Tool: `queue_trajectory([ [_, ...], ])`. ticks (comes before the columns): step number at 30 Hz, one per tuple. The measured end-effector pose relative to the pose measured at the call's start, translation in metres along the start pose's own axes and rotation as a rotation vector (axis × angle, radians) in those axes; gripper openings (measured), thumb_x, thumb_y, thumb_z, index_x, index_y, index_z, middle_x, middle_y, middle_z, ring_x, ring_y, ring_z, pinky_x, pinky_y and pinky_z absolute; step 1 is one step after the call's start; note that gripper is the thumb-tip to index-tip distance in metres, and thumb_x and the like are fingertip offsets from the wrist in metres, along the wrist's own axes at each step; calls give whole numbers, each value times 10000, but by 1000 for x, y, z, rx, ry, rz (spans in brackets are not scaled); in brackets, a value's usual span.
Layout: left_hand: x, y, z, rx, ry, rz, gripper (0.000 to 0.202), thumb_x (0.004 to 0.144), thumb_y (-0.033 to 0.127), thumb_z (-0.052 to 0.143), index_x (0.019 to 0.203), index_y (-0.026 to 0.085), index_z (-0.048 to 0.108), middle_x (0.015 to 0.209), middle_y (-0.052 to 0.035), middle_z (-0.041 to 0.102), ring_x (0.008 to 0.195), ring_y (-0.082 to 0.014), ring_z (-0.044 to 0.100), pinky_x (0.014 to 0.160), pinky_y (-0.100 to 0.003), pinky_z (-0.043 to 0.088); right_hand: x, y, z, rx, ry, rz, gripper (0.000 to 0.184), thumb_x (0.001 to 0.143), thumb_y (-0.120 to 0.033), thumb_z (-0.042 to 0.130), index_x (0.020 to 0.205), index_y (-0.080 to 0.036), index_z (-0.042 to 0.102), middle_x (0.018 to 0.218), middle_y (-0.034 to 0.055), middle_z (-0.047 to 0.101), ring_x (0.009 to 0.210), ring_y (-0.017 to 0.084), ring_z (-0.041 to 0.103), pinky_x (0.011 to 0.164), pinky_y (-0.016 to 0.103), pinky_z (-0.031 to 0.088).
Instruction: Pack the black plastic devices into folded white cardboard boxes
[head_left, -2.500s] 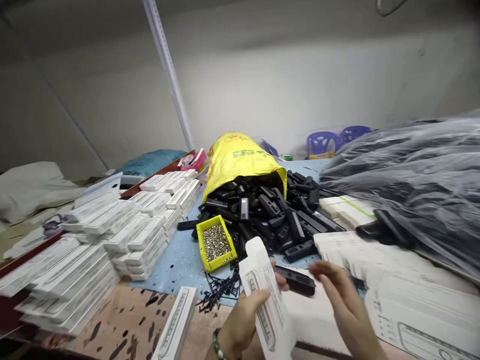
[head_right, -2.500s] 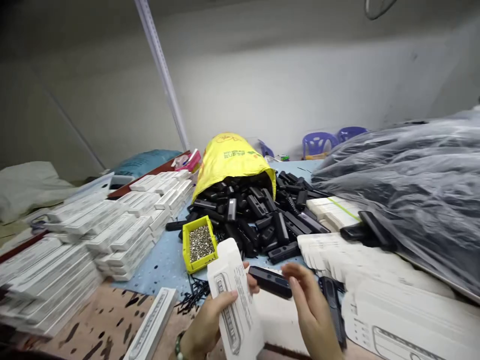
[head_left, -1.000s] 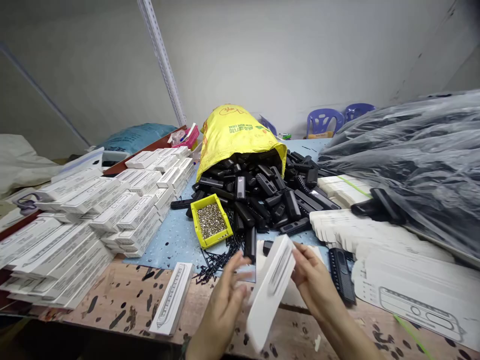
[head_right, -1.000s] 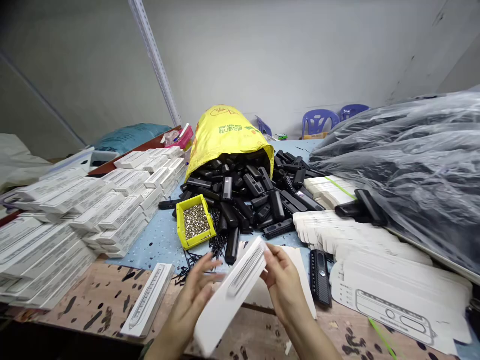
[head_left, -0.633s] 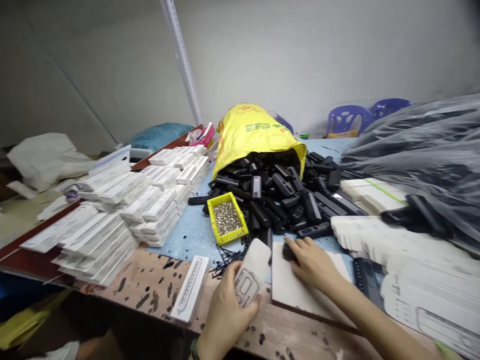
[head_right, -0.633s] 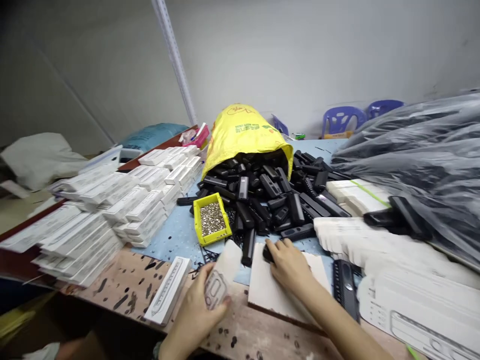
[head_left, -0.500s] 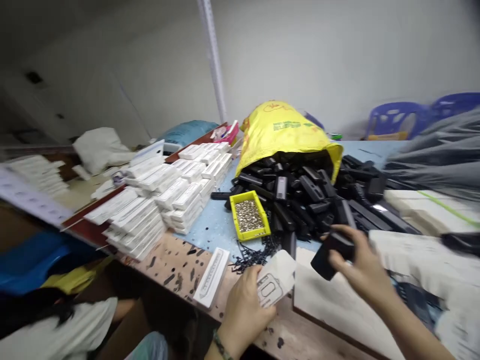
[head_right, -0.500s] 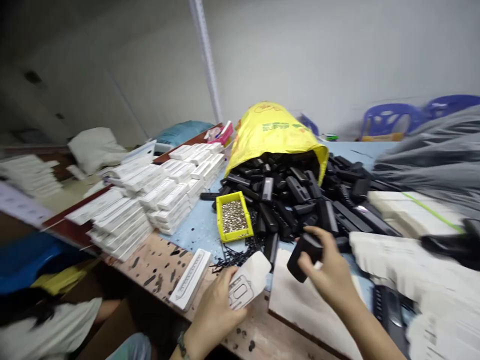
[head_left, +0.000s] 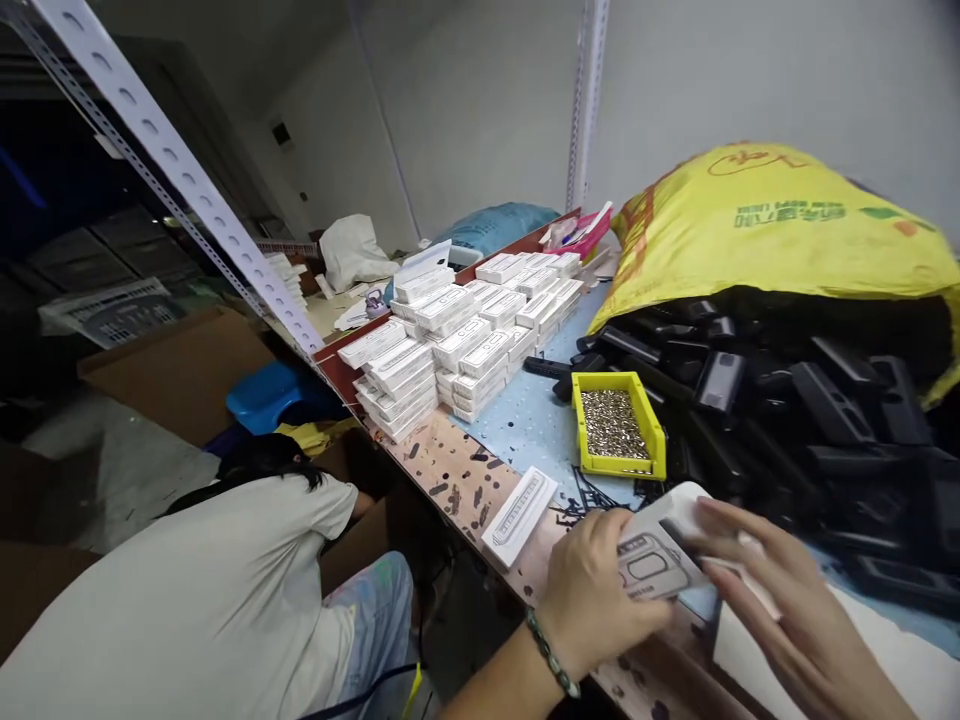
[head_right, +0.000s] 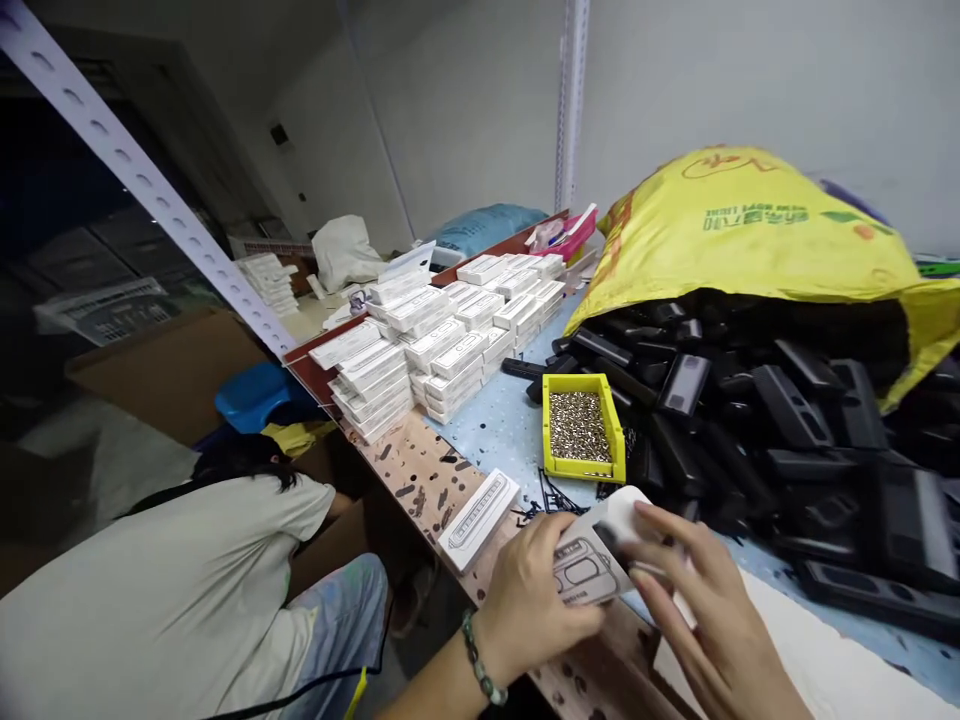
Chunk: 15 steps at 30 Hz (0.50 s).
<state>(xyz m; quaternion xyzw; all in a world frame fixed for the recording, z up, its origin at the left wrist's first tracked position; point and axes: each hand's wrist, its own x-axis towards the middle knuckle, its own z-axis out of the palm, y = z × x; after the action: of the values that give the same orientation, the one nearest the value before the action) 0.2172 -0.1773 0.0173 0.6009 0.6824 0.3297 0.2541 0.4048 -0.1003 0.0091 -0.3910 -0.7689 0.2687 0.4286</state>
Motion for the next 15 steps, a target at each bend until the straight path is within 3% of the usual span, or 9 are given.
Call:
queue_trajectory([
  [1, 2, -1, -2, 10, 6, -41, 602, 633, 373, 662, 1193, 202, 524, 1103, -76, 619, 1011, -271, 586, 889, -448, 516, 1, 9, 2, -73, -74, -61, 312, 885, -475, 504, 1060, -273, 663, 1282, 64, 587, 1177, 301, 558, 993, 491, 456],
  [3, 9, -4, -4, 75, 2, -109, 601, 680, 444, 625, 1191, 142, 531, 1155, -137, 608, 1107, -325, 555, 951, -494, 484, 6, 34, 10, -167, -92, -97, 365, 945, -423, 382, 1137, -244, 635, 1288, 84, 578, 1174, 280, 556, 983, 471, 458],
  [5, 20, -9, 0, 154, -16, -134, 714, 714, 503, 586, 1247, 35, 503, 1311, -242, 515, 1312, -388, 401, 1095, -526, 364, 10, 65, 24, -322, -97, -134, 413, 917, -448, 406, 1152, -177, 610, 1181, 133, 625, 1087, 303, 588, 933, 494, 471],
  [7, 31, -14, 8, 197, -44, -141, 819, 712, 520, 582, 1284, -55, 463, 1396, -306, 416, 1411, -400, 252, 1179, -499, 248, 12, 92, 40, -552, -239, -219, 431, 887, -441, 403, 1127, -162, 626, 1188, 152, 625, 1071, 351, 573, 936, 577, 419],
  [11, 47, -17, 29, 177, -120, -131, 772, 660, 533, 614, 1200, -13, 541, 1187, -261, 585, 1188, -372, 517, 1044, -455, 430, 11, 117, 52, -753, -312, -313, 322, 836, -285, 368, 882, -204, 676, 1040, 153, 665, 973, 354, 581, 957, 631, 333],
  [15, 49, -15, 40, 69, -165, -96, 782, 609, 610, 642, 1136, 38, 561, 1082, -221, 631, 1036, -336, 602, 894, -407, 520, 13, 120, 36, -564, -274, -329, 176, 734, -273, 474, 629, -266, 614, 840, 154, 666, 856, 337, 591, 916, 580, 364],
])
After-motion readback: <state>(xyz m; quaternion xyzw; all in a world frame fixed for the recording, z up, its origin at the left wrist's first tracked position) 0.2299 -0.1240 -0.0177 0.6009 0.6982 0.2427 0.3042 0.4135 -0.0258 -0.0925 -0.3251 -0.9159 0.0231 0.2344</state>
